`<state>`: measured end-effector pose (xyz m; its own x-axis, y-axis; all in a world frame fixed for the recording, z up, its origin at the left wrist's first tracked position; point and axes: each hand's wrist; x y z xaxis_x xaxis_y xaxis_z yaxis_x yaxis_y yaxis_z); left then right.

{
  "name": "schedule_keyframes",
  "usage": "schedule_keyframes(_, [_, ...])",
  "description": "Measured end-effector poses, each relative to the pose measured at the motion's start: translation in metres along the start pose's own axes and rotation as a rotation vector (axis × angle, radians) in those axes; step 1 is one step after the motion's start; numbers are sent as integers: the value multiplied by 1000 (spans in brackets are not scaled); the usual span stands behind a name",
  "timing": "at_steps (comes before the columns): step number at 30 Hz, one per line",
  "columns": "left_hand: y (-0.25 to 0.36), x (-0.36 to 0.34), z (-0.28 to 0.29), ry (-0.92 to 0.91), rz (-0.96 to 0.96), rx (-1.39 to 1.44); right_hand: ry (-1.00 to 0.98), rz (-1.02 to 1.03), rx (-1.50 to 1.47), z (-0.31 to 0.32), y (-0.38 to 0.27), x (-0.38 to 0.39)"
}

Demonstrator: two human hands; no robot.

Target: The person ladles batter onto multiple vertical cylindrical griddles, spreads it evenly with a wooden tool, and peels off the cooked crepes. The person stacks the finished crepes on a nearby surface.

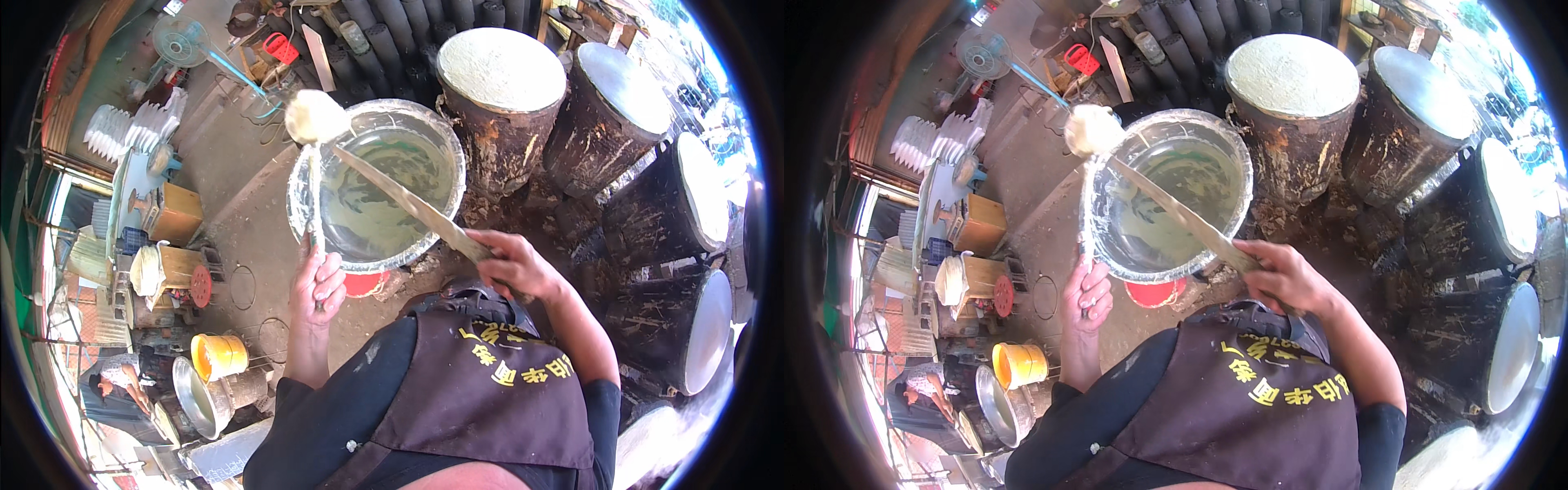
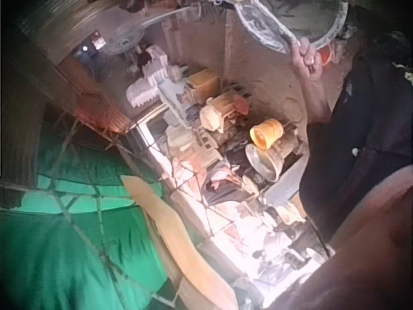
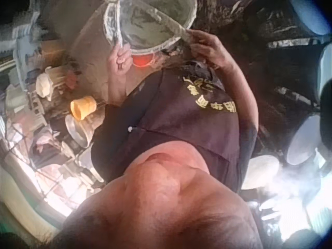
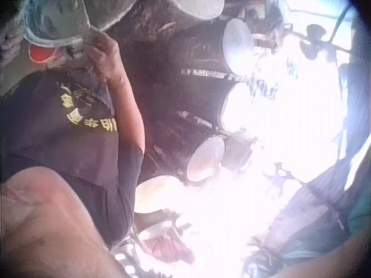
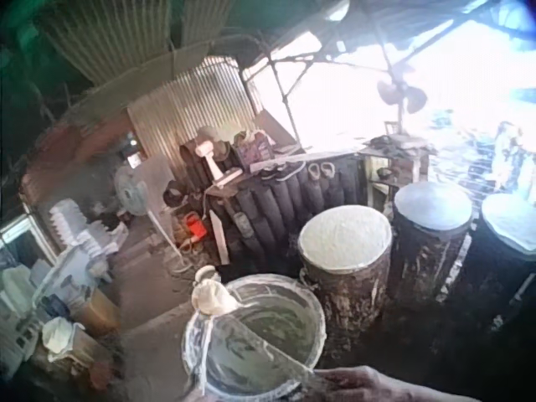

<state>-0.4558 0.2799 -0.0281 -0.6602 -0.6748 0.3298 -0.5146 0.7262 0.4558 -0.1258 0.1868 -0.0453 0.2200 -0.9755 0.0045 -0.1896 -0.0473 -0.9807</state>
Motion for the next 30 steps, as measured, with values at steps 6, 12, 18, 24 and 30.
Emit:
schedule_keyframes(6, [-29, -24, 30, 63, 175, 266, 119, 77, 474, -19, 47, -25])
schedule_keyframes(12, [-18, -52, 45, 9, 411, 473, 133, 215, 1164, 12, 80, -24])
schedule_keyframes(18, [0, -84, 24, 98, 415, 84, 347, 89, 908, 38, 86, 6])
schedule_keyframes(24, [23, -131, -24, 61, 525, -432, 650, -35, 312, 32, 89, 38])
schedule_keyframes(30, [-7, -198, -72, -157, 837, -541, 996, 115, 525, 14, 97, 104])
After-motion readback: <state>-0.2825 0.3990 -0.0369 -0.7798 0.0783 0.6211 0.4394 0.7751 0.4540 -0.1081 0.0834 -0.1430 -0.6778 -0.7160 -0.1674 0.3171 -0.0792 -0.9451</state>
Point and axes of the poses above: each hand's wrist, its own x-axis away from the middle knuckle, its own z-axis out of the back of the hand, y = z × x, and after that the axes turned 13 degrees about z, right-handed
